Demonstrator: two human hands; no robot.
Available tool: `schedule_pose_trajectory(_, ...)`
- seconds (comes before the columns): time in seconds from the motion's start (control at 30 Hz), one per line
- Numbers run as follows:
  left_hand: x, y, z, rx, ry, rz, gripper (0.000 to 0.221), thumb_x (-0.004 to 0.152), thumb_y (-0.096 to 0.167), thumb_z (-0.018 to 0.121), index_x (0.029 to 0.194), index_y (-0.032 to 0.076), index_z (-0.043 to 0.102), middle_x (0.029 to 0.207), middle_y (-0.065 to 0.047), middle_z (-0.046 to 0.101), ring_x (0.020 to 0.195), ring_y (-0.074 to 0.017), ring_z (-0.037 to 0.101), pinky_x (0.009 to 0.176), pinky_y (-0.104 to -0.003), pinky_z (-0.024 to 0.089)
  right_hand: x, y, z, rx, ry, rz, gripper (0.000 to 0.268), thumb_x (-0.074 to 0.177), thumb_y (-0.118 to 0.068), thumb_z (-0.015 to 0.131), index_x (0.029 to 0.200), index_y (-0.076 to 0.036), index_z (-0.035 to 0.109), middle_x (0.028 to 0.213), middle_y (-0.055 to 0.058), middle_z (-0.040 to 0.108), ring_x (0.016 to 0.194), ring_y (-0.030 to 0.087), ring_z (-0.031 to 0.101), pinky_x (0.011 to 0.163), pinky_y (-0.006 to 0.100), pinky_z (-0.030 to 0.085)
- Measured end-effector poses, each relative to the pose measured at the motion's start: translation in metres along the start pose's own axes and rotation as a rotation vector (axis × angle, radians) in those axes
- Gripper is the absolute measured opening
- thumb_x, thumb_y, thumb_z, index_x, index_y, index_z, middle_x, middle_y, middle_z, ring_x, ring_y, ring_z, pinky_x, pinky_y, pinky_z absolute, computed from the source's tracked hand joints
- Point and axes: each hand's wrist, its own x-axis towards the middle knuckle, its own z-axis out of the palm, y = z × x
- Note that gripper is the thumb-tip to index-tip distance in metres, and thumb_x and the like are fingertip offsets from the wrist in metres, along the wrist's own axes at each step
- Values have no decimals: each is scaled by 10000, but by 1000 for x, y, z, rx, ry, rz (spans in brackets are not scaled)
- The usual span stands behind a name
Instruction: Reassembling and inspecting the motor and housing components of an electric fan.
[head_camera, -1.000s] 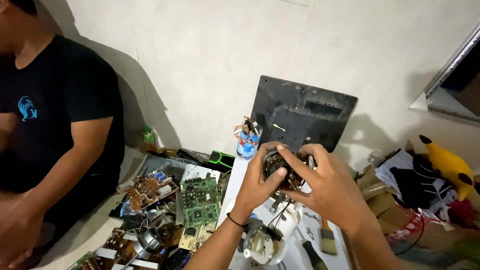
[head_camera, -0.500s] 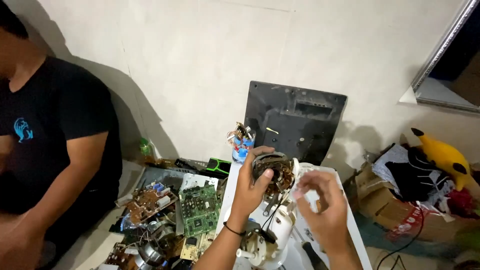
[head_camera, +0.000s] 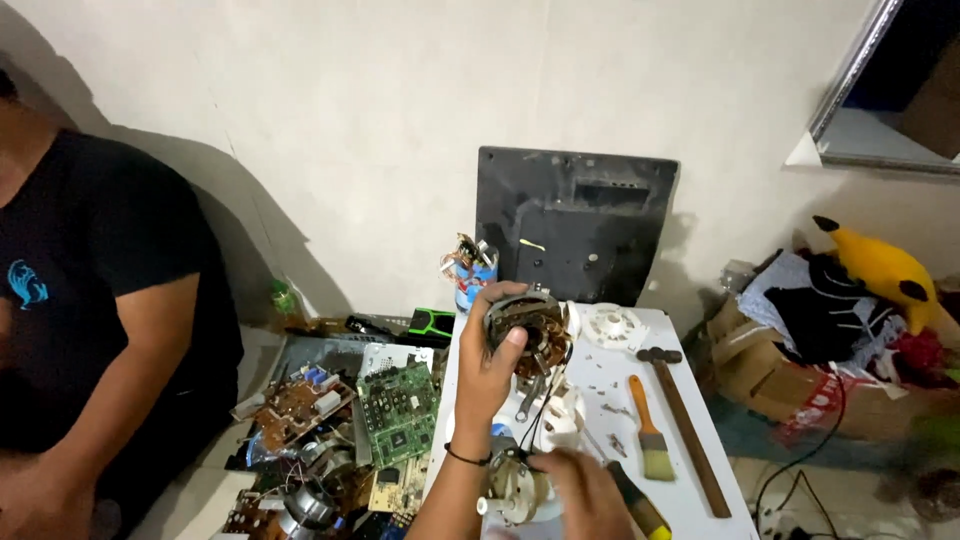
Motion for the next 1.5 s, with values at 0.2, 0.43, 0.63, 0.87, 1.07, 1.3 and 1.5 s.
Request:
schedule_pose_trajectory(0.2,-1,-7,-1,12,2,26,431,937,268,611,1281,12,564,1287,-119,595,1105,-248,631,1015,-369,482,-16,8,42,-451,199,-234,599,771,-99,705,1306,-370,698,1305,78,554,1148,270,620,1010,481,516)
schedule_pose_trajectory(0.43,0,-7,-2,14,-39,13,396,957,198,588,1309,20,549,1301,-104,589,1120,-232,628,1016,-358,484,-9,22,21,-151,108,-364,474,940,-514,637,1259,-176,730,1295,190,549,1020,318,667,894,427,530)
schedule_pose_trajectory(0.63,0,1,-2,27,-67,4,381,963,184,579,1313,36,538,1253,-110,631,1092,-227,652,977,-345,511,-2,41,-24,188,-105,-233,604,730,-435,961,1233,-160,770,1295,135,538,1274,337,602,1137,551,449)
schedule_pose_trajectory(0.87,-3,0,2,9,-31,17,403,953,185,572,1328,43,529,1258,-117,639,1113,-242,655,1002,-359,497,15,71,-91,1041,-124,125,689,484,-87,955,1126,27,731,1381,207,553,1300,417,576,1065,586,448)
schedule_pose_trajectory(1.07,-9,-3,8,103,45,71,445,935,189,537,1363,72,494,1340,-128,564,1178,-285,593,1042,-403,457,56,24,-126,1807,-175,7,452,937,-304,778,1153,41,582,1187,364,531,1034,475,609,900,613,484)
schedule_pose_trajectory(1.3,-8,6,14,159,86,178,378,933,204,484,1274,45,523,1292,-129,559,1215,-300,543,1100,-423,402,99,29,-116,1272,-39,367,496,1067,-356,398,1070,90,614,994,289,684,697,380,684,622,472,539)
schedule_pose_trajectory(1.5,-12,1,17,234,146,215,475,1025,448,437,1293,60,489,1405,-168,465,1325,-347,453,1132,-481,361,103,29,-117,1182,-31,265,483,865,-59,435,1249,157,633,1088,298,672,889,375,642,750,450,512)
